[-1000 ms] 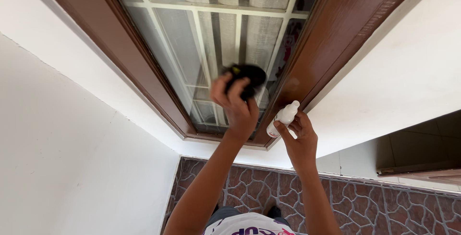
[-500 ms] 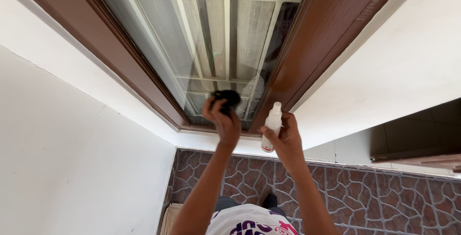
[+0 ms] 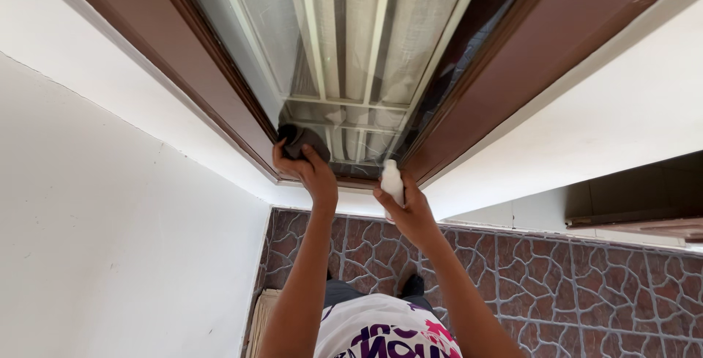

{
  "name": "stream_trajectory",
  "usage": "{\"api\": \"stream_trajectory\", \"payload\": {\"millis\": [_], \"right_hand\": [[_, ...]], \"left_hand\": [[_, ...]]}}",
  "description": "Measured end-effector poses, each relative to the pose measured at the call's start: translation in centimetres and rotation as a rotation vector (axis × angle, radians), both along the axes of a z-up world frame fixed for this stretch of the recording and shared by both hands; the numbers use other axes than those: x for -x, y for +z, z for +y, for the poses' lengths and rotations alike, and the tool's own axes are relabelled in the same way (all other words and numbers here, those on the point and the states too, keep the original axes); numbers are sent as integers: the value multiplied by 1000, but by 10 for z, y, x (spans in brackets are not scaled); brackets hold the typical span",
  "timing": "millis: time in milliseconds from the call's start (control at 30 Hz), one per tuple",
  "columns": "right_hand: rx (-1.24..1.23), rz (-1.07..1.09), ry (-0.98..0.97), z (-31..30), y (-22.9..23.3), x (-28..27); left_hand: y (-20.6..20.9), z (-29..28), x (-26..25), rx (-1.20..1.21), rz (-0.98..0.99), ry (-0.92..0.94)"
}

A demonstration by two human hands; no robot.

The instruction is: The person cleans a window with a grid pattern using a spray bottle and a black cloth. They repeatedly spray the cleaning solution onto the glass and wipe it down with the cloth, covering the entire surface area of the window.

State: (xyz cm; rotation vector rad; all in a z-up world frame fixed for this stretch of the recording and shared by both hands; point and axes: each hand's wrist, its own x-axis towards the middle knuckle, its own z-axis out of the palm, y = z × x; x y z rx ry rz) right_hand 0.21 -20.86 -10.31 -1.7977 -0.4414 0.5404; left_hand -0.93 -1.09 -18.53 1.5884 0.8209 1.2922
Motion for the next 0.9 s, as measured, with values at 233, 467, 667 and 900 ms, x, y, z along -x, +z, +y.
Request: {"api": "stream_trajectory", "payload": {"millis": [233,467,667,900], "right_hand": [[55,-104,-31,41,-38,5],[166,-197,-248,103,-15,2],[194,-59,-342,125,-20,-2],[181,48,-195,76,-70,6]], "left_hand": [[-106,34,2,623,107,-54],[-136,43,10,842,70,-201],[-145,35,8,956,48,-236],[-170,5,-3,1045,159,-273]]}}
